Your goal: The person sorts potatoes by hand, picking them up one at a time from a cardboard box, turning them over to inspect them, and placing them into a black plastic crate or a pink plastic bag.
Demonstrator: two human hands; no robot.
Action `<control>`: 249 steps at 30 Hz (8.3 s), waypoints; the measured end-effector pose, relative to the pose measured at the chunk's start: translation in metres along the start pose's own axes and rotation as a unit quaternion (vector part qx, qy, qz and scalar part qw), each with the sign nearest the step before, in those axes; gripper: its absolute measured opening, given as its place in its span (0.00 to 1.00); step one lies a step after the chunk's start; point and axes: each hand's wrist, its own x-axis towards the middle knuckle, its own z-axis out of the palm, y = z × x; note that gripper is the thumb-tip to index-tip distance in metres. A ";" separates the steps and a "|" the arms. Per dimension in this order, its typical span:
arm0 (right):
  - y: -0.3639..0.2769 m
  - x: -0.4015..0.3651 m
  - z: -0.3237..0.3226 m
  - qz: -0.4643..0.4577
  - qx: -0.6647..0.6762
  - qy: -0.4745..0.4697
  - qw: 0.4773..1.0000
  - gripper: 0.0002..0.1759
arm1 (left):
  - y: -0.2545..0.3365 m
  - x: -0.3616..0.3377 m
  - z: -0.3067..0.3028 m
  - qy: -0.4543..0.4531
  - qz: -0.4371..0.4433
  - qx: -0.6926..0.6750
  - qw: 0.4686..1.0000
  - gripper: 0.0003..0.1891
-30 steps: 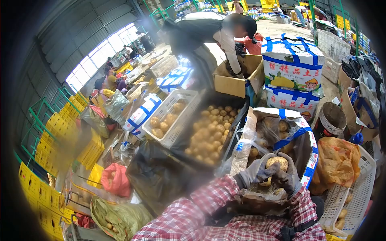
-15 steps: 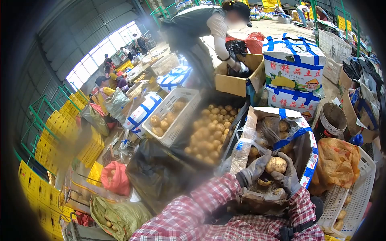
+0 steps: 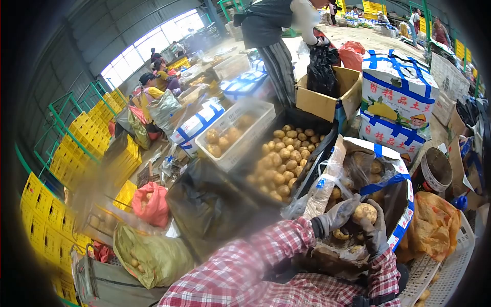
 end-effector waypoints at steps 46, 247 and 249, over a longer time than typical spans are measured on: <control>0.021 0.013 -0.025 -0.091 -0.103 0.039 0.990 0.28 | 0.008 -0.008 0.012 0.068 0.117 0.235 0.963 0.34; -0.004 0.002 -0.019 -0.010 -0.050 0.050 0.997 0.47 | 0.083 -0.015 0.030 -0.081 -0.086 -0.034 0.992 0.29; -0.016 0.002 -0.012 -0.015 -0.084 0.026 0.996 0.57 | 0.079 -0.010 0.025 -0.124 -0.059 -0.075 0.988 0.29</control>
